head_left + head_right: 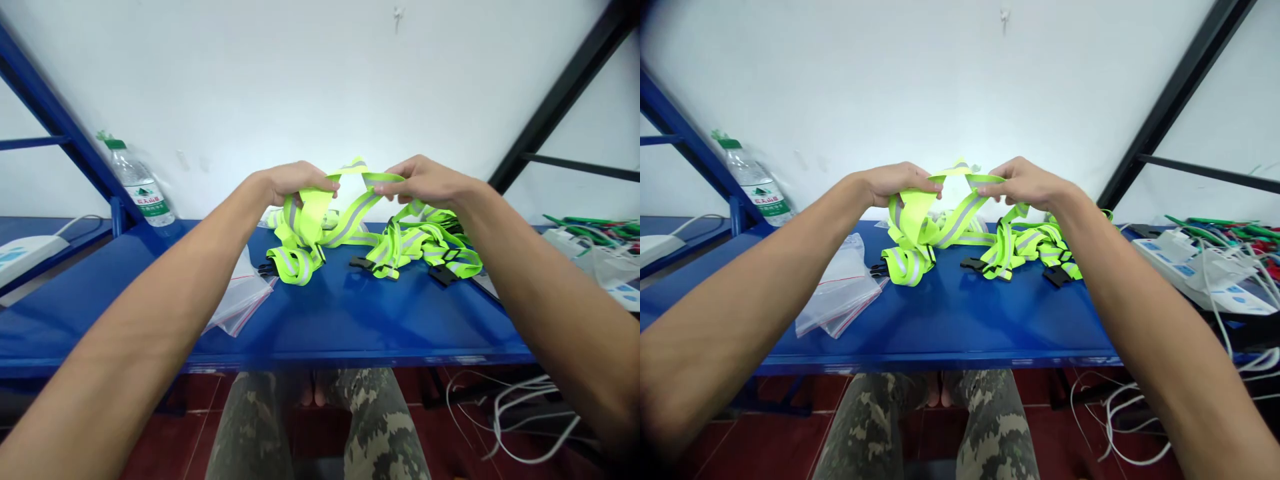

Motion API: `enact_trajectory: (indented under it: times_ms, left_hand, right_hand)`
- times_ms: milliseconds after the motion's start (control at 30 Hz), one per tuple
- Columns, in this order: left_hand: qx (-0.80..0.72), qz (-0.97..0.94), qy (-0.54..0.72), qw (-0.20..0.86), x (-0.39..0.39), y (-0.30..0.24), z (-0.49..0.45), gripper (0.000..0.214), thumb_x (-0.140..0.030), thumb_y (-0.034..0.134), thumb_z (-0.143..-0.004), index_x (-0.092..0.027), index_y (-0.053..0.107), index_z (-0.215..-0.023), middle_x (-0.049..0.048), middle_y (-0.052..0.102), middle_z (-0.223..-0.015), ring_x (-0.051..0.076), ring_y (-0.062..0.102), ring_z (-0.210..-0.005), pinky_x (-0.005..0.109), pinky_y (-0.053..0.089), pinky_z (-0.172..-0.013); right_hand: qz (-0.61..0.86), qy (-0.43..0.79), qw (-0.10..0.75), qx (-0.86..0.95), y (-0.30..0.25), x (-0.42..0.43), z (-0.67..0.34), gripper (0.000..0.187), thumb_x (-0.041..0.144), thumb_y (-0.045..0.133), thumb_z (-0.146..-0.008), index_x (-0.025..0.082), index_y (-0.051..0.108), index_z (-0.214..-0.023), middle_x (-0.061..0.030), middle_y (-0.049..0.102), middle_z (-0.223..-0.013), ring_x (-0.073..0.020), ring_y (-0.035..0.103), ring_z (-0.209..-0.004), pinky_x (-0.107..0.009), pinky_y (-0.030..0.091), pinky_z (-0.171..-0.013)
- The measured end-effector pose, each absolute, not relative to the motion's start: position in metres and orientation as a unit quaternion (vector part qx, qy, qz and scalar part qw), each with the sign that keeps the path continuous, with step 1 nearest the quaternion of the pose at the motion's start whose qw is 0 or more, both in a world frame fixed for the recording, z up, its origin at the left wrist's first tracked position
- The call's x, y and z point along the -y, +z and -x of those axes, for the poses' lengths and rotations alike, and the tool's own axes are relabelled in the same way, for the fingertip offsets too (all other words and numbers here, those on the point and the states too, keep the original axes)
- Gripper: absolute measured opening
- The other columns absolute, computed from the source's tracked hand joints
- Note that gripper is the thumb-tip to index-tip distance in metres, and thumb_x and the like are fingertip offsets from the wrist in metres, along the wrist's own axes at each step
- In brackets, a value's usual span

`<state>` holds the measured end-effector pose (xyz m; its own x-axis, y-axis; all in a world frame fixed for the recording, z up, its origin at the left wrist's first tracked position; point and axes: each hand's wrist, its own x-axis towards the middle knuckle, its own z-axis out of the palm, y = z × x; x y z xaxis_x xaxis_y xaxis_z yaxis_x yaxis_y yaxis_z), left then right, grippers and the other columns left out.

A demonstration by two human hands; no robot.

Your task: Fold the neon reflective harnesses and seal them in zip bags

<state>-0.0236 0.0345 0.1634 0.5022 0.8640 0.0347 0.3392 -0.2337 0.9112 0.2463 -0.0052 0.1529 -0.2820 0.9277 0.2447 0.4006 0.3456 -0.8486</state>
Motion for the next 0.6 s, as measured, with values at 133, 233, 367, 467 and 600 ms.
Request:
enact_trajectory:
  times_ms: [133,233,367,467,600]
  left_hand:
    - [-0.355,-0.716,0.213,0.563,-0.033,0.156,0.031,0.029,-0.041,0.084,-0.065,-0.017,0.07,-0.074,0.0067,0.064,-0.066,0.024,0.066,-0.076,0.038,0.054,-0.074]
    - [-0.278,-0.687,0.205,0.639,-0.031,0.153,0.031,0.043,-0.055,0.08,-0.069,-0.015,0.068,-0.081,0.0046,0.06,-0.063,0.021,0.064,-0.07,0.041,0.054,-0.082]
    - [-0.232,-0.648,0.271,0.673,-0.03,0.153,0.022,0.046,-0.057,0.073,-0.076,-0.012,0.062,-0.08,0.0015,0.058,-0.067,0.018,0.064,-0.075,0.045,0.051,-0.094]
    - [-0.245,-0.65,0.324,0.642,-0.028,0.156,0.014,0.035,-0.044,0.073,-0.078,-0.012,0.062,-0.085,0.0034,0.062,-0.078,0.023,0.066,-0.091,0.048,0.046,-0.099]
    - [-0.273,-0.669,0.347,0.598,-0.031,0.16,0.006,0.029,-0.034,0.071,-0.071,-0.015,0.061,-0.091,0.0058,0.065,-0.092,0.027,0.064,-0.103,0.045,0.048,-0.098]
  right_hand:
    - [0.423,0.48,0.423,0.642,0.147,0.003,-0.256,0.037,0.051,0.08,-0.072,0.016,0.069,-0.076,-0.0045,0.065,-0.064,-0.0173,0.063,-0.063,-0.031,0.055,-0.061]
    - [0.465,0.484,0.416,0.613,0.138,0.002,-0.254,0.04,0.056,0.077,-0.074,0.018,0.066,-0.072,-0.0057,0.063,-0.057,-0.0213,0.065,-0.061,-0.035,0.056,-0.06]
    - [0.528,0.395,0.384,0.646,0.131,0.001,-0.244,0.041,0.055,0.079,-0.072,0.02,0.062,-0.061,-0.0019,0.055,-0.048,-0.0148,0.055,-0.049,-0.03,0.048,-0.051]
    - [0.494,0.348,0.401,0.688,0.131,0.003,-0.233,0.04,0.056,0.077,-0.074,0.02,0.063,-0.063,-0.001,0.058,-0.054,-0.0119,0.054,-0.051,-0.027,0.045,-0.051]
    - [0.407,0.398,0.438,0.696,0.137,0.009,-0.223,0.037,0.053,0.084,-0.066,0.02,0.066,-0.069,-0.0035,0.066,-0.069,-0.0142,0.059,-0.061,-0.027,0.047,-0.053]
